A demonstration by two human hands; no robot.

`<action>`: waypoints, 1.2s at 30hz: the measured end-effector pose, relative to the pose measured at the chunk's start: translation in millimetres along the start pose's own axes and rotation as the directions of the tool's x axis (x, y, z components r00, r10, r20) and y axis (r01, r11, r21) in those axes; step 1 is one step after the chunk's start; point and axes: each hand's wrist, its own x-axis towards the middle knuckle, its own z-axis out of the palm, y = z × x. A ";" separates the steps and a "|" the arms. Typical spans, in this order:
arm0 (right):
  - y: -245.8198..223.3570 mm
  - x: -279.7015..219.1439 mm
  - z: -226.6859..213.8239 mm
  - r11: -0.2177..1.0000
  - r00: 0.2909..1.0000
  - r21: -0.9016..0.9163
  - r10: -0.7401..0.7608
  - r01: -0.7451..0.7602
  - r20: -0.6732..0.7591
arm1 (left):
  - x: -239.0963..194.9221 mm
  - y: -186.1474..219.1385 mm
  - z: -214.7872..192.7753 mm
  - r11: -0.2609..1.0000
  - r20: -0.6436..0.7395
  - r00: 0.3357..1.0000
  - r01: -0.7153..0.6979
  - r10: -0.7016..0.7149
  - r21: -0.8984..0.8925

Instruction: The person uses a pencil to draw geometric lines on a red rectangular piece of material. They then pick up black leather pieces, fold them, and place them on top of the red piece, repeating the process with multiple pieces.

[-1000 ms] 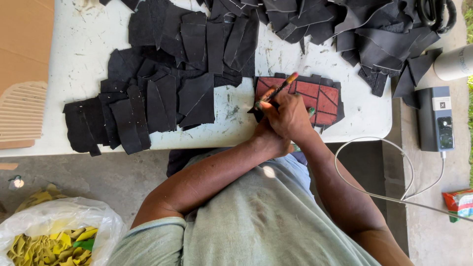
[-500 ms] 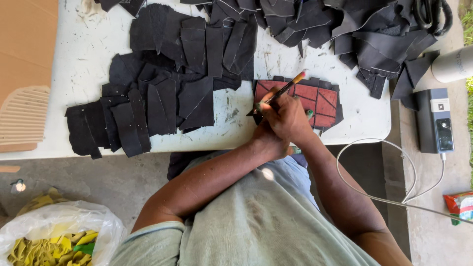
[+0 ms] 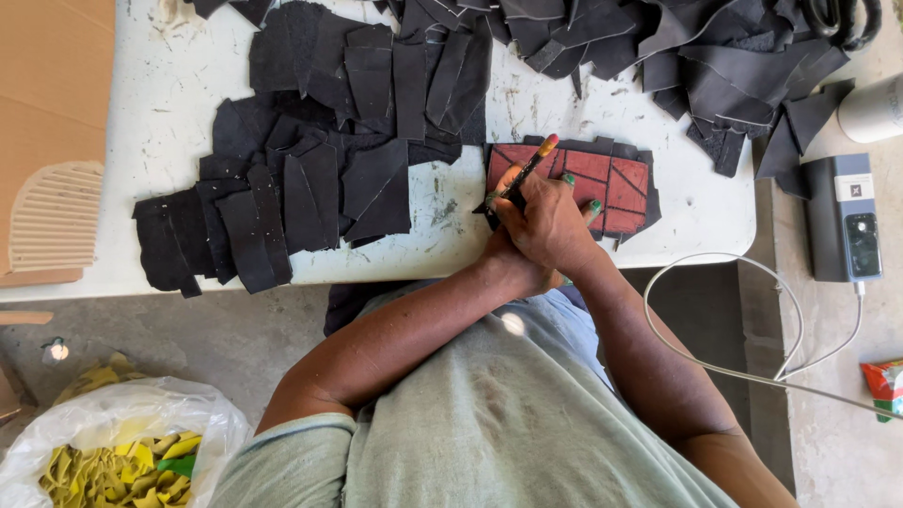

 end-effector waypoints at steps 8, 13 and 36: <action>-1.4 5.1 3.4 1.000 0.999 -0.027 0.005 -0.006 -0.034 | 3.2 -0.2 -5.1 0.997 -0.004 1.000 0.014 -0.014 -0.072; 8.7 35.9 -19.8 0.910 0.988 0.386 0.156 -0.149 0.014 | 5.0 5.0 -46.2 0.996 0.327 0.945 -0.015 -0.015 0.087; 47.1 83.5 -54.2 0.954 0.954 0.136 0.241 -0.266 0.179 | 43.6 16.3 -70.9 0.989 0.217 0.970 0.085 -0.109 0.118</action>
